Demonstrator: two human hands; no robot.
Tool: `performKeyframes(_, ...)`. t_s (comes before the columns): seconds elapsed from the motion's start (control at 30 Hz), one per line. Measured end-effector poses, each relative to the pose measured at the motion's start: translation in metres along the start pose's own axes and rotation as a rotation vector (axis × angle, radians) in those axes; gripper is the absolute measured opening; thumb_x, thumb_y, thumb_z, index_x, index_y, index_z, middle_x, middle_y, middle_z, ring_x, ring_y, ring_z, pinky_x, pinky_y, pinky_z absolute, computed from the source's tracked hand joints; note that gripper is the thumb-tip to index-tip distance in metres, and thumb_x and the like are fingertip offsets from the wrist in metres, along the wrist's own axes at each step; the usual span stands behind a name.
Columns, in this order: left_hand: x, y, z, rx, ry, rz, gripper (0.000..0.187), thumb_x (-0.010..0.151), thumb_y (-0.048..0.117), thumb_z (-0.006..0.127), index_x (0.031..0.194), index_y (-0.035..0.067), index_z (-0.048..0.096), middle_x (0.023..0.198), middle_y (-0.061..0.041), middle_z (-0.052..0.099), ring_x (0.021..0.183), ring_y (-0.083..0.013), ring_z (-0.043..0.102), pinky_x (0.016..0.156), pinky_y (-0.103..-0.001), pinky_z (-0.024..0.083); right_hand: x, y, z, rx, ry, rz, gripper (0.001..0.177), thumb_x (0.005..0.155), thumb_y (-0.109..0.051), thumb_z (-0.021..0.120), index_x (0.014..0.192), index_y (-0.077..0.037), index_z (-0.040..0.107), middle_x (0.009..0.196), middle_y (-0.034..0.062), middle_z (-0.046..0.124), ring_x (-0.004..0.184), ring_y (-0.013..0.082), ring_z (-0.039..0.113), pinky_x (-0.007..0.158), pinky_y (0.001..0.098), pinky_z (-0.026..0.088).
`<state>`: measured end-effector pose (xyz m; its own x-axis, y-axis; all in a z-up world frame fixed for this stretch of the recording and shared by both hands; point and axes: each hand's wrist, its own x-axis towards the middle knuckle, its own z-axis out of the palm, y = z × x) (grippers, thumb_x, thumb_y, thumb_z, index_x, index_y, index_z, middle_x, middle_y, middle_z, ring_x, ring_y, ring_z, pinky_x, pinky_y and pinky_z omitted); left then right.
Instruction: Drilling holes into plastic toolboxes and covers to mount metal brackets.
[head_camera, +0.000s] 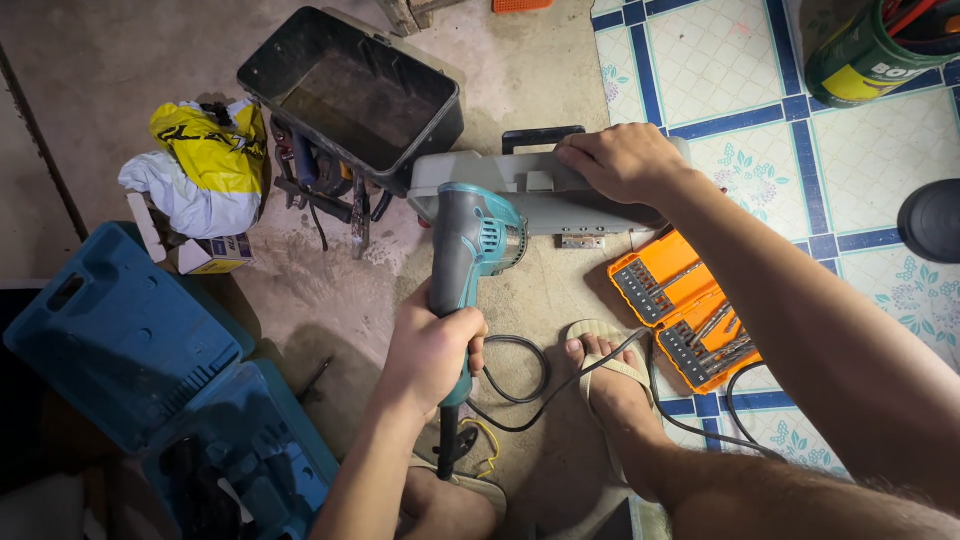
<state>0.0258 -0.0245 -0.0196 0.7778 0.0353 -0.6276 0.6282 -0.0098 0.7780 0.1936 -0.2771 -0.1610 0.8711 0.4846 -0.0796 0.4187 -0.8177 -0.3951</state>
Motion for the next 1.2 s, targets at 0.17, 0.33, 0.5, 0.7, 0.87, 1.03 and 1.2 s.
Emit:
performKeyframes(0.17,-0.001,0.001,0.000,0.018,0.001,-0.011,0.005,0.077,0.002,0.060,0.081,-0.001,0.058,0.058,-0.008,0.058,0.044,-0.0158,0.054,0.044,-0.032,0.047,0.001,-0.002,-0.001,-0.012,-0.016,0.024,0.043,0.107,-0.047,0.042,0.120,-0.020,0.072,0.078,0.0163,0.073,0.074,0.0388,0.070,0.070,0.0522,0.056)
performKeyframes(0.33,-0.001,-0.001,0.002,0.016,-0.012,-0.005,0.005,0.078,0.002,0.060,0.082,-0.001,0.059,0.059,-0.007,0.058,0.045,-0.0155,0.054,0.044,-0.032,0.047,0.000,-0.001,0.001,-0.003,-0.016,0.010,0.043,0.108,-0.047,0.041,0.118,-0.020,0.073,0.077,0.0165,0.072,0.076,0.0391,0.070,0.072,0.0521,0.055)
performKeyframes(0.5,0.000,-0.002,0.001,0.026,0.002,-0.011,0.005,0.077,0.001,0.060,0.081,-0.001,0.058,0.058,-0.008,0.058,0.045,-0.0157,0.054,0.044,-0.032,0.047,0.000,-0.002,-0.001,-0.002,-0.015,0.023,0.043,0.107,-0.048,0.041,0.118,-0.021,0.073,0.078,0.0164,0.072,0.076,0.0394,0.070,0.072,0.0521,0.055)
performKeyframes(0.7,-0.001,-0.001,0.005,0.014,0.003,-0.008,0.005,0.077,0.001,0.060,0.081,-0.001,0.058,0.059,-0.007,0.058,0.045,-0.0153,0.054,0.044,-0.032,0.047,0.000,-0.004,-0.001,-0.002,-0.022,0.025,0.044,0.108,-0.048,0.041,0.118,-0.020,0.073,0.079,0.0164,0.072,0.077,0.0395,0.070,0.072,0.0522,0.055)
performKeyframes(0.87,0.001,0.004,0.012,0.043,0.003,-0.009,0.005,0.077,0.002,0.060,0.082,0.000,0.058,0.059,-0.007,0.058,0.045,-0.0152,0.054,0.043,-0.032,0.047,-0.001,-0.004,-0.002,0.006,-0.024,0.038,0.044,0.107,-0.049,0.041,0.118,-0.020,0.073,0.080,0.0166,0.072,0.078,0.0393,0.070,0.073,0.0520,0.055)
performKeyframes(1.03,0.000,0.006,0.010,0.090,0.004,-0.013,0.005,0.077,0.002,0.059,0.081,-0.001,0.058,0.058,-0.007,0.058,0.044,-0.0149,0.054,0.043,-0.032,0.046,-0.002,-0.004,-0.002,0.010,-0.021,0.025,0.044,0.107,-0.048,0.041,0.118,-0.020,0.073,0.080,0.0171,0.072,0.078,0.0402,0.070,0.073,0.0524,0.055)
performKeyframes(1.2,0.000,0.006,0.008,0.069,-0.009,-0.003,0.006,0.077,0.002,0.060,0.081,-0.002,0.059,0.058,-0.007,0.058,0.045,-0.0148,0.054,0.043,-0.032,0.047,0.000,0.004,0.005,0.014,0.015,-0.011,0.041,0.107,-0.046,0.043,0.117,-0.020,0.073,0.083,0.0166,0.073,0.079,0.0408,0.070,0.073,0.0530,0.055)
